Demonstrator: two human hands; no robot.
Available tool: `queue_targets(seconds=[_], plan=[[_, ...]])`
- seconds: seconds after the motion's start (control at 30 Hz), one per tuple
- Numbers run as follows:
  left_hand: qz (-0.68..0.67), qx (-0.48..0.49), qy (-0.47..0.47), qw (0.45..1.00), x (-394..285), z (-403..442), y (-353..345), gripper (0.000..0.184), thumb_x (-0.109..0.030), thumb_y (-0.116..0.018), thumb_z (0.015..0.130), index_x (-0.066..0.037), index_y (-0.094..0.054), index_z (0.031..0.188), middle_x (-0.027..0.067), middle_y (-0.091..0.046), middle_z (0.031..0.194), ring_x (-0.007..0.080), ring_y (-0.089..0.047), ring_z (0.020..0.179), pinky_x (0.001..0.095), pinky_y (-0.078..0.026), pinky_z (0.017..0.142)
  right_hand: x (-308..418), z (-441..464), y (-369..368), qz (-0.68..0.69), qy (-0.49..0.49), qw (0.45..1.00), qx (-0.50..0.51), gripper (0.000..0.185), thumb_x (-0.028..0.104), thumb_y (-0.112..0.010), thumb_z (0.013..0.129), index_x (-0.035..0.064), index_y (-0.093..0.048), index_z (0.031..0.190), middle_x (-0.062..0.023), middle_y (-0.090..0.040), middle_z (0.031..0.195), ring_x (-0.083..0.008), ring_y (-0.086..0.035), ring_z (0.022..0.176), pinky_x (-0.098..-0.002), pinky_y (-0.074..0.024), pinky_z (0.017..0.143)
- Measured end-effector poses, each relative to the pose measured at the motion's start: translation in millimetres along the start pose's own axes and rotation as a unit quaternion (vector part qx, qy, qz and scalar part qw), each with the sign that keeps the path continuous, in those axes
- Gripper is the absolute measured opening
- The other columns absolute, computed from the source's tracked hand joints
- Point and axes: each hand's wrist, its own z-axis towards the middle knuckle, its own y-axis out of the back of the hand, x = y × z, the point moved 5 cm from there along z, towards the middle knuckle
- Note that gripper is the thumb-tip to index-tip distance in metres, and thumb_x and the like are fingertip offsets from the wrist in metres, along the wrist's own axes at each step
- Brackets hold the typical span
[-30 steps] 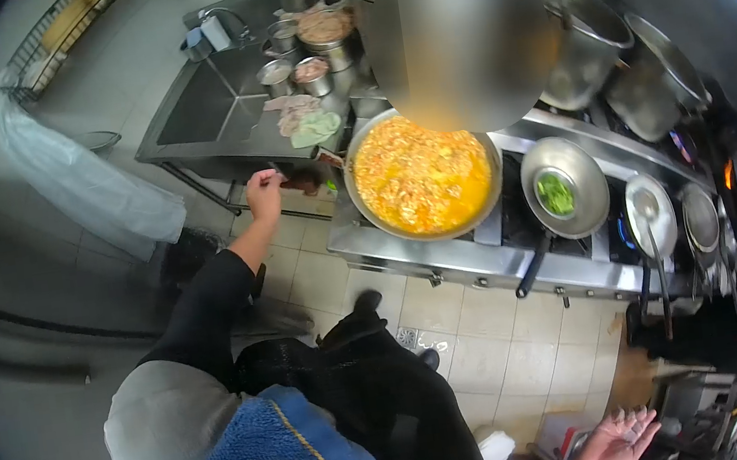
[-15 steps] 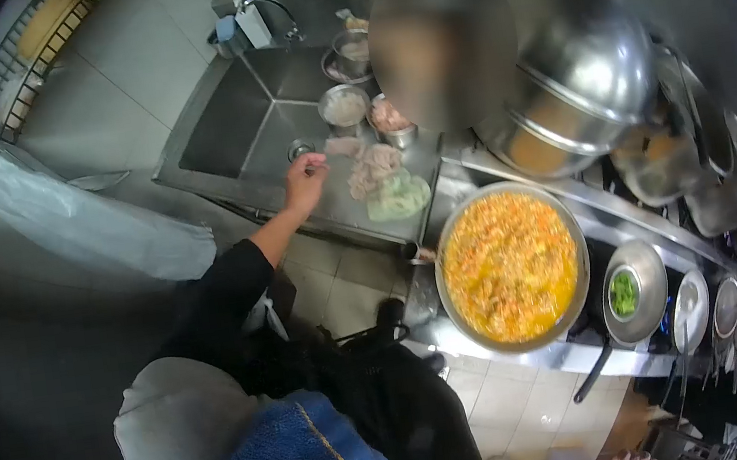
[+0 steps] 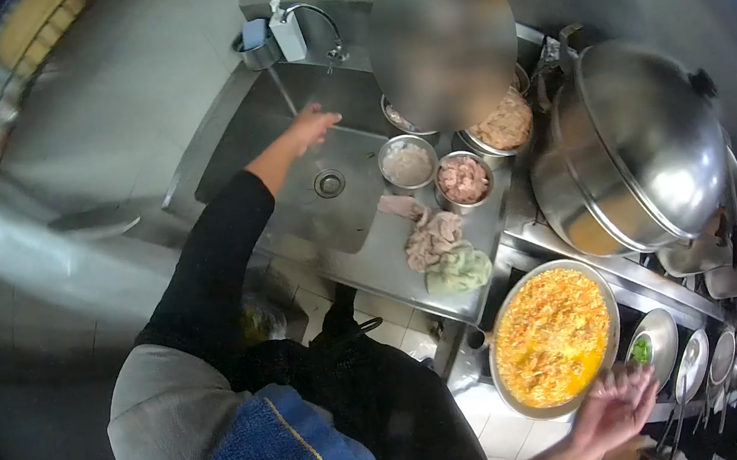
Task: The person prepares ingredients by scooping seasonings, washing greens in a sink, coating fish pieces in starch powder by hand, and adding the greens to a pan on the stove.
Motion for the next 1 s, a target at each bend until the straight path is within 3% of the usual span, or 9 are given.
queue_targets(seconds=[0.3, 0.43, 0.47, 0.5, 0.63, 0.73, 0.77, 0.87, 1.0], plan=[[-0.088, -0.133, 0.062, 0.985, 0, 201, 22, 0.078, -0.029, -0.068, 0.086, -0.003, -0.029, 0.148, 0.019, -0.037, 0.15, 0.0327, -0.041, 0.134, 0.0505, -0.037, 0.105, -331, 66, -178, -0.024, -0.283, 0.958, -0.041, 0.023, 0.024, -0.06, 0.093, 0.0092, -0.061, 0.11, -0.0021, -0.058, 0.086, -0.011, -0.053, 0.07, -0.0257, -0.0431, 0.056], [-0.371, 0.397, -0.004, 0.839, -26, 211, 15, 0.044, -0.024, -0.05, 0.097, -0.005, -0.045, 0.136, 0.0184, -0.058, 0.131, 0.0302, -0.058, 0.118, 0.0404, -0.048, 0.095, -465, 84, -226, 0.04, -0.432, 0.901, -0.012, 0.023, 0.02, -0.064, 0.089, 0.0104, -0.055, 0.108, 0.0006, -0.057, 0.086, -0.0079, -0.051, 0.068, -0.0224, -0.0433, 0.059], [-0.146, 0.317, -0.271, 0.897, -41, 200, 41, 0.038, -0.023, -0.049, 0.097, -0.003, -0.051, 0.129, 0.0155, -0.064, 0.12, 0.0272, -0.063, 0.109, 0.0347, -0.051, 0.09, -489, 91, -237, -0.001, -0.463, 0.886, -0.024, 0.022, 0.019, -0.064, 0.089, 0.0102, -0.055, 0.107, 0.0012, -0.057, 0.083, -0.0074, -0.049, 0.064, -0.0221, -0.0426, 0.058], [-0.296, 0.18, -0.122, 0.93, -21, 225, 72, 0.032, -0.019, -0.05, 0.095, -0.002, -0.057, 0.121, 0.0144, -0.068, 0.109, 0.0241, -0.066, 0.096, 0.0308, -0.052, 0.084, -516, 102, -239, -0.002, -0.464, 0.886, 0.001, 0.02, 0.02, -0.062, 0.09, 0.0111, -0.057, 0.107, 0.0015, -0.056, 0.081, -0.0076, -0.049, 0.064, -0.0223, -0.043, 0.058], [0.082, -0.28, -0.215, 0.932, -60, 274, 221, 0.041, -0.034, -0.054, 0.094, 0.002, -0.066, 0.111, 0.0158, -0.065, 0.114, 0.0246, -0.062, 0.096, 0.0403, -0.049, 0.084, -643, 152, -254, -0.061, -0.467, 0.877, 0.092, 0.021, 0.039, -0.056, 0.095, 0.0191, -0.054, 0.09, 0.006, -0.044, 0.074, -0.0064, -0.039, 0.059, -0.0259, -0.0327, 0.05], [-0.075, 0.081, -0.202, 0.973, -116, 257, 171, 0.063, -0.043, -0.057, 0.094, -0.002, -0.048, 0.141, 0.0125, -0.053, 0.136, 0.0234, -0.049, 0.124, 0.034, -0.035, 0.105, -694, 203, -288, -0.05, -0.423, 0.9, 0.098, 0.03, 0.042, -0.054, 0.096, 0.0194, -0.047, 0.078, 0.0076, -0.034, 0.063, -0.0077, -0.035, 0.054, -0.0266, -0.0288, 0.049], [-0.154, 0.098, -0.101, 0.978, -132, 217, 148, 0.06, -0.041, -0.054, 0.096, -0.003, -0.047, 0.142, 0.0098, -0.053, 0.136, 0.0225, -0.05, 0.123, 0.0344, -0.033, 0.106, -707, 225, -287, -0.052, -0.419, 0.902, 0.093, 0.03, 0.042, -0.054, 0.096, 0.0194, -0.047, 0.078, 0.0076, -0.034, 0.063, -0.0077, -0.035, 0.054, -0.0266, -0.0288, 0.049], [0.002, 0.192, -0.189, 0.963, -132, 184, 116, 0.059, -0.042, -0.051, 0.098, -0.005, -0.047, 0.142, 0.0081, -0.052, 0.138, 0.0207, -0.048, 0.125, 0.0362, -0.03, 0.107, -745, 274, -276, 0.016, -0.407, 0.909, 0.087, 0.033, 0.041, -0.06, 0.091, 0.0188, -0.049, 0.07, 0.0044, -0.038, 0.06, -0.0106, -0.043, 0.057, -0.0306, -0.0327, 0.049], [-0.013, 0.198, -0.216, 0.956, -133, 151, 83, 0.061, -0.043, -0.049, 0.099, -0.005, -0.042, 0.146, 0.0087, -0.049, 0.143, 0.0208, -0.045, 0.131, 0.0398, -0.028, 0.108, -786, 340, -244, -0.607, -0.187, 0.737, 0.232, 0.015, 0.029, -0.068, 0.076, 0.015, -0.064, 0.072, -0.0022, -0.057, 0.068, -0.0217, -0.059, 0.068, -0.04, -0.0466, 0.06]])
